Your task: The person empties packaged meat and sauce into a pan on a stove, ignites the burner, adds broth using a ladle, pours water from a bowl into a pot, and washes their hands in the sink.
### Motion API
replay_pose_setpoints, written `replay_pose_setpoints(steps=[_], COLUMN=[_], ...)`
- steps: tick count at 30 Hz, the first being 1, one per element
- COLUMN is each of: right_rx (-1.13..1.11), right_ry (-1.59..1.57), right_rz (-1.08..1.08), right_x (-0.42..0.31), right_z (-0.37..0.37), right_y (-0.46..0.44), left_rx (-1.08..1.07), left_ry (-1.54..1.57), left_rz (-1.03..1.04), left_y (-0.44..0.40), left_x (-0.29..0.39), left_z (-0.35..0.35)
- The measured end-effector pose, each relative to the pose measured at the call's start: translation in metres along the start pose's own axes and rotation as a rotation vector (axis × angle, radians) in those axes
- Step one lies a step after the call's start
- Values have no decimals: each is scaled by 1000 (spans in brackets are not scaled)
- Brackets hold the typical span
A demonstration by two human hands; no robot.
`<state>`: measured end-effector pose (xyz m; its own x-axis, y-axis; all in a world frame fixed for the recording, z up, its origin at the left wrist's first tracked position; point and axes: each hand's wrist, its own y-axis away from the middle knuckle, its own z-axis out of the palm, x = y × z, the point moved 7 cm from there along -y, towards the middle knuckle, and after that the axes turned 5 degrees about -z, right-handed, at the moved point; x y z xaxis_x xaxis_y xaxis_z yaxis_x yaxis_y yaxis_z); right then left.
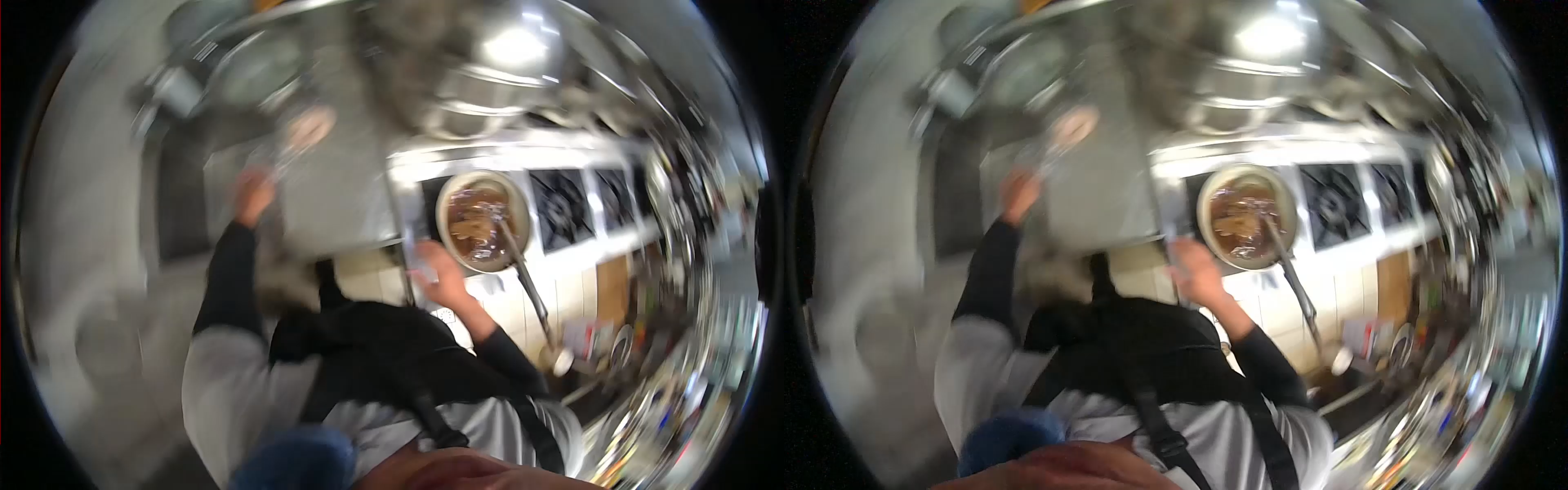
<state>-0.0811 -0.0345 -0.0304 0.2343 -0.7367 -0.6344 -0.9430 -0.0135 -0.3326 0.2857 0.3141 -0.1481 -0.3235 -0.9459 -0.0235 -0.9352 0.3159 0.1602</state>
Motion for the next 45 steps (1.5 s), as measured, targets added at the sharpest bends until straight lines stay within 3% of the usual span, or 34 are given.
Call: replay_pose_setpoints(steps=[1,2,4,5,7,9,11,12,13,14,16,18,21,22,23,24,25,26,27,28,29,30,33,34,37,38,41,45], right_rx=[-143,-86,-37,-39,1,67,-32,-60,104,110,442,427,499,512,498,413,356,313,265,180,97,-97,-157,-54,-71,-134,-212,-284], right_ry=[-13,70,284,404,543,580,544,446,422,241,219,-58,-125,-173,-162,-201,-440,-444,-446,-477,-502,-465,-272,-309,-178,-379,-286,-411], right_rz=[-59,-35,57,133,230,255,246,309,299,361,105,294,273,307,251,337,378,421,468,526,585,630,581,544,498,542,507,602], right_x=[-15,-16,2,8,13,7,-15,-19,-17,-1,-23,-12,-3,5,23,42,70,84,89,70,49,88,64,74,70,58,29,-6], right_z=[20,40,76,95,135,176,205,215,222,230,196,180,149,143,142,147,161,162,170,172,170,190,187,195,204,211,219,242], right_y=[-37,-61,-107,-123,-158,-188,-224,-240,-249,-257,-291,-334,-414,-444,-476,-504,-532,-554,-568,-574,-577,-595,-600,-606,-596,-585,-567,-523], left_rx=[265,414,813,1006,1054,1117,889,1093,763,887,784,690,919,935,1013,1093,1011,854,607,168,124,76,181,180,116,104,52,48], left_ry=[-179,-54,147,286,446,512,493,171,226,129,87,41,60,80,137,194,566,913,1315,1825,1948,2072,1853,1807,1780,1822,1885,2005], left_rz=[-15,-65,-314,-87,53,304,310,382,340,456,508,516,552,463,316,165,4,-184,-176,-364,-392,-407,-341,-336,-381,-402,-468,-422], left_y=[-33,-65,-80,-95,-106,-150,-177,-190,-202,-201,-165,-142,-111,-107,-96,-86,-88,-101,-127,-123,-131,-140,-142,-137,-104,-96,-67,-21], left_x=[-58,-103,-134,-142,-123,-124,-112,-117,-123,-139,-152,-169,-219,-234,-244,-241,-233,-217,-194,-157,-139,-130,-142,-145,-153,-157,-173,-197], left_z=[10,-5,-115,-158,-254,-305,-335,-327,-325,-307,-320,-322,-304,-301,-296,-283,-259,-221,-180,-162,-148,-132,-125,-126,-134,-125,-108,-115])
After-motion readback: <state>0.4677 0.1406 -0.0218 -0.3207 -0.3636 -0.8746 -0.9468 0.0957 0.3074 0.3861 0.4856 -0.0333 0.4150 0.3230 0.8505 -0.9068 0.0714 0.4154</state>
